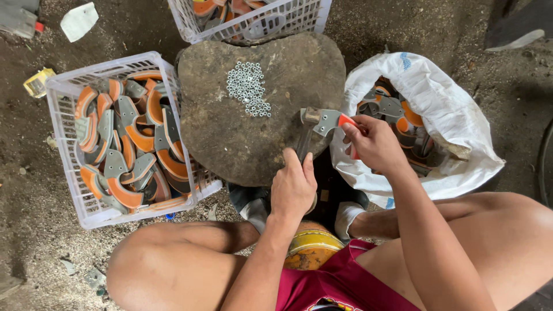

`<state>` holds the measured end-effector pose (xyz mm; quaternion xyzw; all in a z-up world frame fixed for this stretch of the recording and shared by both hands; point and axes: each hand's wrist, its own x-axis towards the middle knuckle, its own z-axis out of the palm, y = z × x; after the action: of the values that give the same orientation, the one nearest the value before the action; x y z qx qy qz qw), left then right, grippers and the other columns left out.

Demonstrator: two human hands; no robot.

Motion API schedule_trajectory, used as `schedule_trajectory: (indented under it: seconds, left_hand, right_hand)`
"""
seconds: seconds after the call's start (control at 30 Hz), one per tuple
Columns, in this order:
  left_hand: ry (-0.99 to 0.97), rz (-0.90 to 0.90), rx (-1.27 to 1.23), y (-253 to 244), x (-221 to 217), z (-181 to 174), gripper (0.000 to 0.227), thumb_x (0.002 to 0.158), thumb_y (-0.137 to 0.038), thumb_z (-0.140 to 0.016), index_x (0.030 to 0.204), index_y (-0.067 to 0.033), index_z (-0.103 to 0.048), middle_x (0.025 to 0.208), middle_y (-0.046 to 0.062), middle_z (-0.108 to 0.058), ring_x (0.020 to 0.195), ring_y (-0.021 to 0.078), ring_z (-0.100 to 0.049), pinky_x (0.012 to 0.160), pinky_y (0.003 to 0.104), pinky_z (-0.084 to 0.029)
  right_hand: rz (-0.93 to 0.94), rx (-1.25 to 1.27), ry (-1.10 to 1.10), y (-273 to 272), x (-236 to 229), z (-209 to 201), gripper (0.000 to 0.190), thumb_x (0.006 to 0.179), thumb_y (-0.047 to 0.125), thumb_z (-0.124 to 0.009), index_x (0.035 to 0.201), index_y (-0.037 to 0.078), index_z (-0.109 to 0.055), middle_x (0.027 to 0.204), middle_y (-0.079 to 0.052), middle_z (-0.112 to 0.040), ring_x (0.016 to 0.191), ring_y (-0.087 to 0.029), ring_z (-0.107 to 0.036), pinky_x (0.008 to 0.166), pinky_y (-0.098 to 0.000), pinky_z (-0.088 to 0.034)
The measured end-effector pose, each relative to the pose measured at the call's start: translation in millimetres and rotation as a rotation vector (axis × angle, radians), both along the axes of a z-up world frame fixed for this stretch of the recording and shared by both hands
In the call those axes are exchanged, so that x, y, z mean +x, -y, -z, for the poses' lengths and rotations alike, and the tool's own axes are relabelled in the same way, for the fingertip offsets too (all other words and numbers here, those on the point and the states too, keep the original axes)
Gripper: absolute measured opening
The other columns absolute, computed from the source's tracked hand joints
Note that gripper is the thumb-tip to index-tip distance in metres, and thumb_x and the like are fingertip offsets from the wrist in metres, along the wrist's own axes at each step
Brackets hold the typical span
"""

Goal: The person sits on the ground and assembles small metal washers onto curved orange and gray plastic slider parts. They use a hammer to tap the washers into place on a wooden block, then place the finished parts into a white sack.

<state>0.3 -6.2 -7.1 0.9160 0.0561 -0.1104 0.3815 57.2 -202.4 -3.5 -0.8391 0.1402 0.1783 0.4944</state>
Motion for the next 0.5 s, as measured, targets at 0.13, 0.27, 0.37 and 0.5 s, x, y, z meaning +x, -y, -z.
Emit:
schedule_trajectory:
  seconds: [0.13,0.27,0.37,0.5]
  left_hand:
    - [-0.006,0.016,-0.115,-5.2,-0.1,-16.7,0.034,0.105,-0.036,-0.048,0.113,-0.0029,-0.046,0.07,0.029,-0.069,0.068,0.0525,-0.067,0.057,0.063,-0.051]
    - [0.184,0.0,-0.255,-11.0,-14.7,-46.4,0.031,0.105,-0.03,-0.055,0.114,-0.001,-0.049,0.069,0.025,-0.068,0.067,0.0463,-0.07,0.052,0.056,-0.052]
    - [0.441,0.067,-0.459,-16.9,-31.3,-58.0,0.028,0.105,-0.028,-0.056,0.113,-0.0012,-0.052,0.073,0.023,-0.068,0.062,0.0404,-0.074,0.054,0.05,-0.058]
    - [0.434,0.137,-0.306,-12.8,-18.8,-40.8,0.028,0.104,-0.027,-0.059,0.111,-0.0012,-0.053,0.074,0.025,-0.067,0.065,0.0448,-0.071,0.053,0.051,-0.056]
  right_hand:
    - [0.091,-0.009,-0.035,-8.0,-1.4,-2.7,0.031,0.1,0.025,-0.063,0.118,0.001,-0.072,0.074,-0.007,-0.071,0.055,-0.011,-0.063,0.051,-0.0314,-0.05]
    - [0.085,-0.044,-0.014,-10.7,-2.6,-7.2,0.032,0.099,0.026,-0.064,0.117,0.001,-0.072,0.072,-0.009,-0.07,0.056,-0.014,-0.066,0.054,-0.0319,-0.053]
    - [0.076,-0.075,0.011,-8.7,-2.7,-5.7,0.033,0.099,0.028,-0.064,0.118,0.002,-0.072,0.07,-0.009,-0.069,0.058,-0.015,-0.069,0.057,-0.0322,-0.054]
    - [0.066,-0.087,0.005,-8.2,-2.4,-6.6,0.033,0.098,0.028,-0.065,0.118,0.003,-0.072,0.068,-0.01,-0.069,0.057,-0.016,-0.07,0.058,-0.0337,-0.054]
